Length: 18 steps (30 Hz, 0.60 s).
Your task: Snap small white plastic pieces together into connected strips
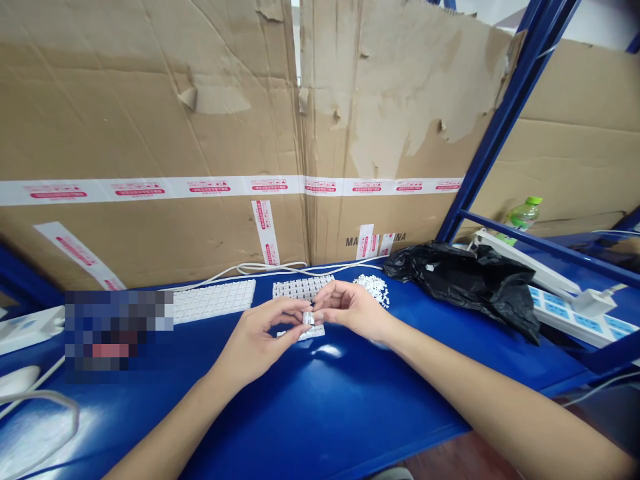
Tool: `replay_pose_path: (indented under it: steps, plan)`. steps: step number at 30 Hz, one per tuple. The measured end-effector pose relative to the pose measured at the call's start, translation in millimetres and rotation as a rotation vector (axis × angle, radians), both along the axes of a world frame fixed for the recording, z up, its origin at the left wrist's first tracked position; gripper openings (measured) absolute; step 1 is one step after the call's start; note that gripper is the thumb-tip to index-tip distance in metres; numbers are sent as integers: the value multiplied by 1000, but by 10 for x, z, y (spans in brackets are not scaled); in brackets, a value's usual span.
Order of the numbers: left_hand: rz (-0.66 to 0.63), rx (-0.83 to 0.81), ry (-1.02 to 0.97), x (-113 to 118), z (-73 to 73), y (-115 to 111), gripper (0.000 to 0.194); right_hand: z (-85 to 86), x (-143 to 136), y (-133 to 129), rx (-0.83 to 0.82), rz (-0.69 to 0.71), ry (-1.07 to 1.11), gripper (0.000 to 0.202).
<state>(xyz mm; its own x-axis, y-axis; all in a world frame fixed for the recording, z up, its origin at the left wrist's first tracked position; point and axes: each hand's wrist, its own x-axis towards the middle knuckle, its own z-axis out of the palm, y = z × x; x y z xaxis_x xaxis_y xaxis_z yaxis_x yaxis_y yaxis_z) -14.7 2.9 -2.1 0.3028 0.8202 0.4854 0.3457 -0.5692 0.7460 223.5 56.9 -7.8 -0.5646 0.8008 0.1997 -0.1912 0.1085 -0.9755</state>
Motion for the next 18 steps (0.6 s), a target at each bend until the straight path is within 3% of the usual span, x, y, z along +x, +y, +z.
replay_pose_path:
  steps: [3,6,7,9,12,18]
  plan:
    - [28,37,38,-4,4,-10,25,26,143,162,173,-180,-80,35]
    - [52,38,33,-7,9,-18,25,64,396,351,538,-536,-350,14]
    - [55,32,24,-7,10,-19,25,76,486,402,645,-587,-476,7]
    - [53,23,14,-6,11,-19,25,90,643,476,769,-589,-694,4]
    - [45,27,12,-5,9,-16,26,76,779,531,826,-507,-923,11]
    - [47,41,14,0,13,-16,27,-32,807,587,898,-462,-1062,20]
